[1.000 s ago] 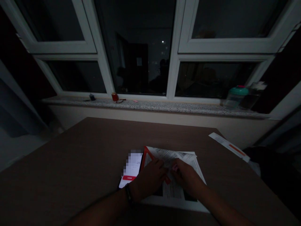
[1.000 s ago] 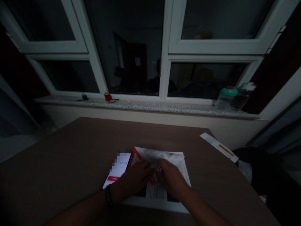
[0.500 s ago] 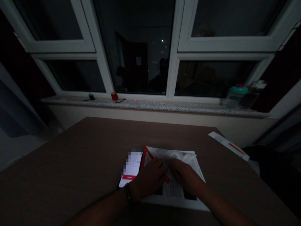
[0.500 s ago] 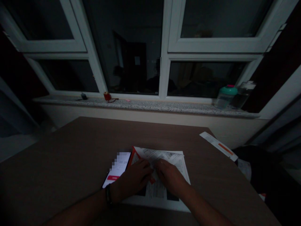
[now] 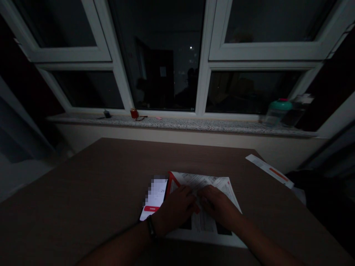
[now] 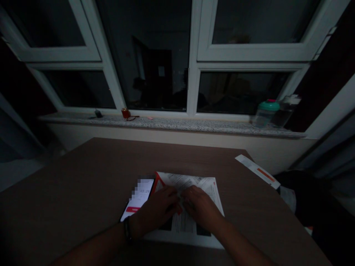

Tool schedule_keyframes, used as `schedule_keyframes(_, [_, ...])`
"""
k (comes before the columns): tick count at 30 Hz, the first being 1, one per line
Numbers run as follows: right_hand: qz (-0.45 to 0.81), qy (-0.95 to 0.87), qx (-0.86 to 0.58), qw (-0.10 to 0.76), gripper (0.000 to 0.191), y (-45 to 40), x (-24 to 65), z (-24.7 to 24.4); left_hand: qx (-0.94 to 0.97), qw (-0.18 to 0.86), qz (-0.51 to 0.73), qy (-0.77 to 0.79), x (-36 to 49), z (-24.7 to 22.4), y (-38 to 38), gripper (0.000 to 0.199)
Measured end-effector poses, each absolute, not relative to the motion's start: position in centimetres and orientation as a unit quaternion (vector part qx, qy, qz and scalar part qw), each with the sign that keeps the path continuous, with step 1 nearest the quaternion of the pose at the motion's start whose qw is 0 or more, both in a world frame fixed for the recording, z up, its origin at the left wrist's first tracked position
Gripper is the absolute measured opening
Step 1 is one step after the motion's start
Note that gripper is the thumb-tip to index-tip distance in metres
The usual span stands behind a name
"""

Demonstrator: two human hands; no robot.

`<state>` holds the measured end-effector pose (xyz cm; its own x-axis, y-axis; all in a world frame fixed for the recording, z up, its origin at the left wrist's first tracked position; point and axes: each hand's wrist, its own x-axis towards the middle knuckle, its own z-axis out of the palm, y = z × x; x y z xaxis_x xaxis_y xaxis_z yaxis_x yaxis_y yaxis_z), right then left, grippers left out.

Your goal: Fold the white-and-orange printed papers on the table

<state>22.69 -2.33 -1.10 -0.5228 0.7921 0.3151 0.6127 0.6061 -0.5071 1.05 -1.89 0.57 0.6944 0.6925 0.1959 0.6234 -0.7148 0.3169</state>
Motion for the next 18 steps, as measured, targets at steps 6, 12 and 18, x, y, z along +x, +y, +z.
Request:
schedule_keyframes(6, [0.186,-0.865,-0.392,0.252,0.024,-2.51,22.82,-0.62,0.906,0.101,0.150,0.382,1.17,0.29,-1.65,0.007])
schedule_keyframes(12, [0.188,-0.870,-0.388,0.238,0.021,-2.82,22.82,-0.39,0.914,0.077,0.129,0.376,1.12,0.84,-1.80,0.010])
schedule_keyframes(18, [0.167,-0.879,-0.381,0.232,0.015,-2.77,22.66,-0.44,0.919,0.057,0.115,0.373,1.02,1.15,-1.82,0.009])
